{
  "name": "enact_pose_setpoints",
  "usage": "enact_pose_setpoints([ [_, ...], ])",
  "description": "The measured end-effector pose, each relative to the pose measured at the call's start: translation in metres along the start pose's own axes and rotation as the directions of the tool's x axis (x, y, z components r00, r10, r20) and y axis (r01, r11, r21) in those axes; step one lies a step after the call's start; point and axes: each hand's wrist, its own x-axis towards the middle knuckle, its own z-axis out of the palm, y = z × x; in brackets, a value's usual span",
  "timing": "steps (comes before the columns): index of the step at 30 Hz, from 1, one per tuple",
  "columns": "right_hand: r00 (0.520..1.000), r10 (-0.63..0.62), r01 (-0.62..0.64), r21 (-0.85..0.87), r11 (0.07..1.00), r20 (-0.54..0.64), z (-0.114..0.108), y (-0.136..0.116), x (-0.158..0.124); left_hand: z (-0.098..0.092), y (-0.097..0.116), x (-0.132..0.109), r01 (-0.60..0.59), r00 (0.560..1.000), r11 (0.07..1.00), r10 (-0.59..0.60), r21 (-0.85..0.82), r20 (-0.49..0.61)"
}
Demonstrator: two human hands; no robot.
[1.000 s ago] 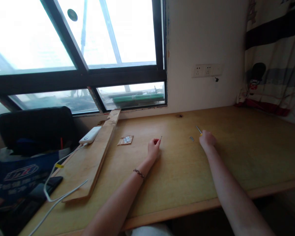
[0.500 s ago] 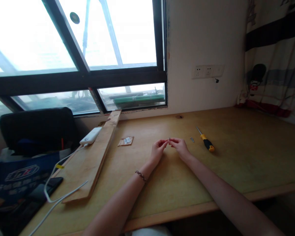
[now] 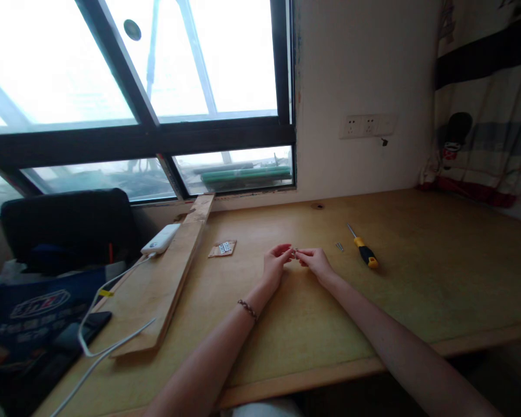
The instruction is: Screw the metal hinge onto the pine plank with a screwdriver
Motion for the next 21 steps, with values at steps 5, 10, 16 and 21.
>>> enact_pose_setpoints([
  [5, 0.999, -0.035, 0.035, -0.074, 0.997, 0.007, -0.003, 0.002, 0.004, 0.000, 0.002, -0.001, 0.018, 1.000, 1.000, -0.018, 0.001, -0.004],
  [10, 0.992, -0.125, 0.129, -0.313, 0.941, 0.033, -0.007, -0.001, 0.002, -0.001, 0.001, -0.001, 0.025, 1.000, 0.999, -0.025, -0.019, 0.002],
  [16, 0.967, -0.255, 0.204, -0.607, 0.768, 0.003, -0.013, -0.015, -0.001, 0.000, 0.000, -0.001, 0.060, 0.995, 0.996, -0.053, -0.070, 0.090],
  [21, 0.946, -0.217, -0.069, -0.807, 0.586, -0.239, -0.058, -0.029, 0.016, 0.001, -0.006, 0.003, 0.050, 0.984, 0.998, -0.044, -0.035, 0.170],
])
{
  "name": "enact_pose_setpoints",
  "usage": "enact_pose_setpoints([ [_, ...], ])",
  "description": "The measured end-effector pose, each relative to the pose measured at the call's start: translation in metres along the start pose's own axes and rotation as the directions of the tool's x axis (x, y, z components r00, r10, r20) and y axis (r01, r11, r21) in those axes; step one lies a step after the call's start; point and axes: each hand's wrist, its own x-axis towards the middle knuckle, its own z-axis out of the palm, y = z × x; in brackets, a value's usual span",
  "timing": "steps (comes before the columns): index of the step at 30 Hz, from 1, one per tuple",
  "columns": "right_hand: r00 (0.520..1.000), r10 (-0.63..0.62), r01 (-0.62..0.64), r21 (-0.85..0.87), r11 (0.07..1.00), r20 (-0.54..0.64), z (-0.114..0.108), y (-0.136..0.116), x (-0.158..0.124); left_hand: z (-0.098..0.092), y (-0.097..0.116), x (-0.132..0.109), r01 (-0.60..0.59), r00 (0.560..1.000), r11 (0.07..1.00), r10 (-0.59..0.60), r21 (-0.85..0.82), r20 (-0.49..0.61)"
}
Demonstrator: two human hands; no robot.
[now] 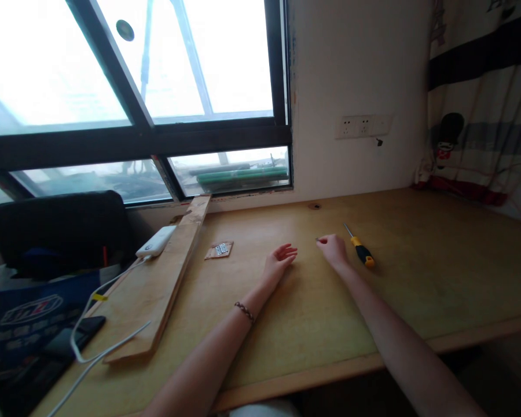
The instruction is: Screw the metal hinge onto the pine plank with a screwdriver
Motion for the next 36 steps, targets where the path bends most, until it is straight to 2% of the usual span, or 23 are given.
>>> enact_pose_setpoints([
  [4, 0.980, 0.186, -0.197, -0.255, 0.947, -0.067, -0.021, 0.033, 0.020, 0.000, -0.004, 0.001, -0.008, 1.000, 0.998, 0.009, 0.056, -0.015],
  [6, 0.970, 0.239, -0.240, -0.368, 0.898, -0.048, -0.023, 0.042, 0.024, 0.000, -0.005, 0.001, -0.007, 1.000, 0.996, 0.009, 0.085, -0.020],
  [8, 0.968, 0.249, -0.238, -0.410, 0.881, -0.026, -0.021, 0.045, 0.024, 0.000, -0.005, 0.000, -0.005, 1.000, 0.991, 0.009, 0.133, -0.027],
  [13, 0.970, 0.242, -0.231, -0.430, 0.873, -0.030, -0.013, 0.043, 0.022, 0.001, -0.004, -0.001, -0.009, 1.000, 0.974, 0.016, 0.224, -0.027],
  [36, 0.977, 0.213, -0.203, -0.423, 0.883, -0.023, -0.014, 0.047, 0.025, 0.000, -0.005, 0.000, -0.017, 0.998, 0.976, 0.029, 0.217, -0.051],
])
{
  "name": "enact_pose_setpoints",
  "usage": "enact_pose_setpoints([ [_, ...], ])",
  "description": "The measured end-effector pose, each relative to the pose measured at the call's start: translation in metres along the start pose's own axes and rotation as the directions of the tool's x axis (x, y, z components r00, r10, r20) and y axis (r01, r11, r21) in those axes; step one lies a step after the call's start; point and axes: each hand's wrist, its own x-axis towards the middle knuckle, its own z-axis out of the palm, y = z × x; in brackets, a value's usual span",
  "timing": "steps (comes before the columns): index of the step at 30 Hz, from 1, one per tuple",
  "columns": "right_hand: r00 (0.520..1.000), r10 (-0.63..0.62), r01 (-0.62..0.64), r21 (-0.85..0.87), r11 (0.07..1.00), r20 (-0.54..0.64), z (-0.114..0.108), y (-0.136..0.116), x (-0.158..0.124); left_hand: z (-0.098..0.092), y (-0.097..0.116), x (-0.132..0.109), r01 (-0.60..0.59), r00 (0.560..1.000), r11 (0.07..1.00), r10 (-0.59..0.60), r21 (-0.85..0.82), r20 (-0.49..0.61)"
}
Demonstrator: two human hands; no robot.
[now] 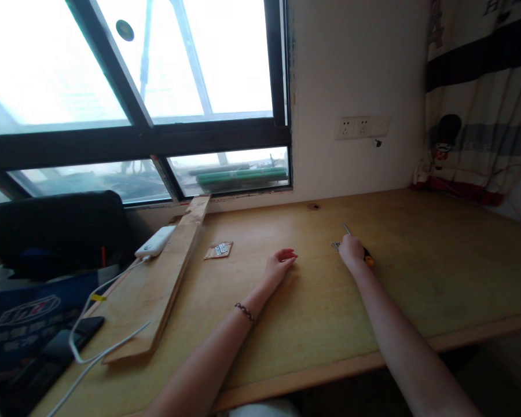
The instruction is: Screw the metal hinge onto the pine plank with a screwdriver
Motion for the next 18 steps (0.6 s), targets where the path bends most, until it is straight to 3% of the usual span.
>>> enact_pose_setpoints([
  [18, 0.999, -0.022, 0.023, -0.033, 0.999, 0.026, 0.0011, -0.0079, -0.0067, 0.0016, 0.0006, -0.0005, -0.012, 1.000, 1.000, 0.012, 0.013, -0.025],
])
